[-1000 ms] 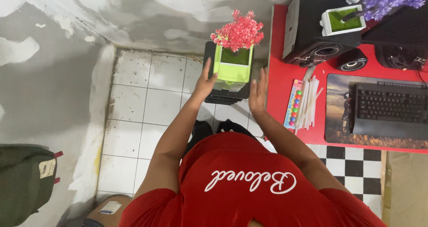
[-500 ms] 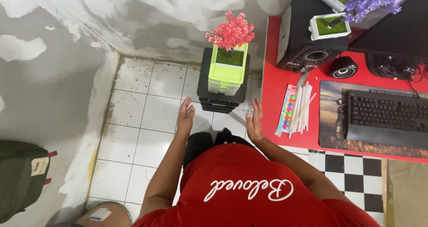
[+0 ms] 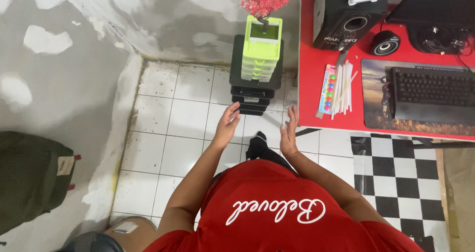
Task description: The person organizes a cluttered desk by sorting through notebooks, moving a small potted plant, and arranging computer peripherals. They handle a black agenda and a blue notebook, placing them on a red plaid folder. They also reposition a keyboard, mouse, and speakers, and tidy up a bundle of cables. Finally, they place a pink artificial flower arrangement on a green plastic container.
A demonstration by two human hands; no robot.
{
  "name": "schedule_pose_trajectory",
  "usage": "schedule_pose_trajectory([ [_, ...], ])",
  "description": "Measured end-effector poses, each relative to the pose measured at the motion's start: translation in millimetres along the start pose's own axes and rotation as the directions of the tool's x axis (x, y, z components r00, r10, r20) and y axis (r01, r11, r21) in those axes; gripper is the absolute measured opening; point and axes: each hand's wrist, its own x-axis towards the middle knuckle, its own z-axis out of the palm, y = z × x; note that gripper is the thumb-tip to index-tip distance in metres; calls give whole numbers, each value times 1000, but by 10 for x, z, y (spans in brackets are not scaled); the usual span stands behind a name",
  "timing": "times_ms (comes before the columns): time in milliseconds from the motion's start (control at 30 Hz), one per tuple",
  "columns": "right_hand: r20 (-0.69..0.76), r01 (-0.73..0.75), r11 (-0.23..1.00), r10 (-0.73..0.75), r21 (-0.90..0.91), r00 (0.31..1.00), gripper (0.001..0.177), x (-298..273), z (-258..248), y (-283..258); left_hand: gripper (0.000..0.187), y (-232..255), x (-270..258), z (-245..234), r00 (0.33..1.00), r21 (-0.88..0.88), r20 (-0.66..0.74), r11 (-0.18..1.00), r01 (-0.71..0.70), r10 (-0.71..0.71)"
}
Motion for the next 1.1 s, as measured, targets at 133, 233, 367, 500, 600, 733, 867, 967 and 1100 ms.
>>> schedule_pose_trajectory([
  [133, -34, 73, 991, -77, -112, 996, 58, -779, 227, -123, 47, -140, -728, -258, 1000, 64, 3, 998, 14, -15],
  [233, -46, 55, 995, -59, -85, 997, 56, -1438, 345, -301, 46, -266, -1183, -411, 997, 97, -6, 992, 82, -81],
  [367, -9, -31, 986, 30, -161, 999, 59, -2055, 104, -471, 48, -400, -1697, -398, 991, 163, 28, 979, 123, -129],
  [500, -197, -152, 967, 112, -205, 974, 62, -2412, -421, -538, 56, -383, -1874, -26, 973, 312, 99, 935, 170, -210],
  [600, -335, -264, 947, 192, -185, 922, 60, -2679, -862, -611, 62, -435, -1924, 483, 963, 385, 178, 915, 123, -204],
  [733, -469, -328, 931, 220, -162, 856, 59, -3133, -1563, -615, 64, -679, -1929, 1405, 906, 448, 372, 894, 15, -202],
  [867, -565, -400, 885, 210, -237, 798, 56, -3977, -2406, -573, 67, -1044, -2130, 2622, 811, 489, 537, 869, -74, -233],
  [967, -655, -482, 834, 209, -269, 726, 55, -4738, -2997, -508, 68, -1357, -2417, 3680, 705, 408, 682, 901, -147, -194],
  [1100, -833, -602, 767, 170, -224, 527, 55, -5735, -3725, -512, 72, -1555, -3200, 5011, 488, 285, 859, 938, -198, -158],
])
